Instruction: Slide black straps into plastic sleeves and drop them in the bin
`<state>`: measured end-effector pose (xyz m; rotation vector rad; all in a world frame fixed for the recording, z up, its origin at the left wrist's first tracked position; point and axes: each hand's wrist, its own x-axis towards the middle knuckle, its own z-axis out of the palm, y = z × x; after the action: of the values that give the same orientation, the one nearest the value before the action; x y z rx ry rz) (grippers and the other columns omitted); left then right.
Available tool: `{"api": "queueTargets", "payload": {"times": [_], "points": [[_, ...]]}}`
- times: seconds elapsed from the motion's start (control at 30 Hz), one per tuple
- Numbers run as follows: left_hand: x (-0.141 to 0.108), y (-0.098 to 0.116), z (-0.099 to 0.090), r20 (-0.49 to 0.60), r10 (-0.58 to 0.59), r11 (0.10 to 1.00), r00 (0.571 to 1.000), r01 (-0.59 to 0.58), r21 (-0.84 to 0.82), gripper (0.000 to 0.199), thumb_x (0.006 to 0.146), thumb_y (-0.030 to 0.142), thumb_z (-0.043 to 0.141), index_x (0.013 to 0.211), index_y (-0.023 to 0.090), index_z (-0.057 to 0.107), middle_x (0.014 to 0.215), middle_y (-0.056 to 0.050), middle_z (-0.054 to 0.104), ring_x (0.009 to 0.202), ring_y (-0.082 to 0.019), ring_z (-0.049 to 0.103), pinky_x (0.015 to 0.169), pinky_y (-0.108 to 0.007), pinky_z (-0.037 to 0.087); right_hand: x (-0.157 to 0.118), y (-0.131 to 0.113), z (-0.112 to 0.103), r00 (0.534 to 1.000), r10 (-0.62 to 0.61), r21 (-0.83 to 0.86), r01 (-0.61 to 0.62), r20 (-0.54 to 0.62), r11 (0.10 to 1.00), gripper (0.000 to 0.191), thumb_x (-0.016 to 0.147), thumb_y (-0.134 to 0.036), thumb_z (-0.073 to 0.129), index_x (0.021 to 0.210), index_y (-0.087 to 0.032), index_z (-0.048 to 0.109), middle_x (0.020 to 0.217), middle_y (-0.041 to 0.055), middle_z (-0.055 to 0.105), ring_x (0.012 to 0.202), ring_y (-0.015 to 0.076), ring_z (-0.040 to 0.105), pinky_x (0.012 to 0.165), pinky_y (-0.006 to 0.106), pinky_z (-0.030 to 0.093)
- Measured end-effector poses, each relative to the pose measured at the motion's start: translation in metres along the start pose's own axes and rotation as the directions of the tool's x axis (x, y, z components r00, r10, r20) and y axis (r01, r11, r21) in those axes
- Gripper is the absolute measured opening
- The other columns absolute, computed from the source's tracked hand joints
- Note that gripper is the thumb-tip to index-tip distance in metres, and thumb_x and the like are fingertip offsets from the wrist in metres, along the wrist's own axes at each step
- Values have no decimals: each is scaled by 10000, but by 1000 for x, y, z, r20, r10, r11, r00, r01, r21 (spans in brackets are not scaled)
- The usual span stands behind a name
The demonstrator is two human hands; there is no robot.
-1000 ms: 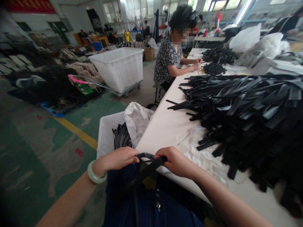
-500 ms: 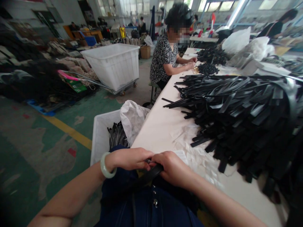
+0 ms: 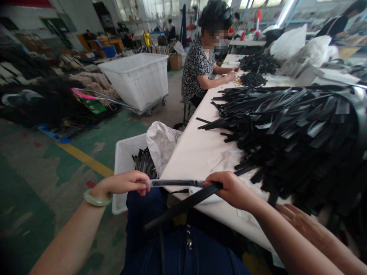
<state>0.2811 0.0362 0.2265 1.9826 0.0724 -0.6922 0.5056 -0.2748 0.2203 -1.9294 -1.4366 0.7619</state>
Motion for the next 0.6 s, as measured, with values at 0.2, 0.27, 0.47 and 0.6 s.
{"api": "queueTargets", "payload": {"times": [0.2,0.27,0.47,0.6], "points": [[29,16,26,-53,62,978,997,-50,202,279,941,347,435,787,170,587,697,-16,586,700,-172,565,686,-261,425,7,-10,3,997,-58,6,58,42,998,169,840,-161,553,862,-143,720,810,55,728,756,167,658,691,231,440],[38,25,30,-60,91,962,994,-72,263,296,946,336,399,763,171,563,751,-36,590,740,-188,554,717,-280,416,5,-15,3,997,-64,-9,65,30,998,164,841,-147,553,831,-137,716,777,53,717,721,156,643,670,226,430],[71,54,38,-38,149,923,988,-126,363,354,965,412,324,859,213,598,874,-42,662,817,-215,600,784,-286,463,-2,-11,-1,994,-96,-1,96,-54,995,162,869,-212,606,825,-117,730,716,44,690,641,126,599,613,208,421],[101,54,38,-152,197,914,968,-125,386,312,903,514,417,977,328,656,933,-7,717,889,-258,640,799,-303,521,-13,-6,-18,984,-167,73,171,-61,983,200,880,-224,647,933,-51,731,824,90,736,721,125,660,667,171,479]]}}
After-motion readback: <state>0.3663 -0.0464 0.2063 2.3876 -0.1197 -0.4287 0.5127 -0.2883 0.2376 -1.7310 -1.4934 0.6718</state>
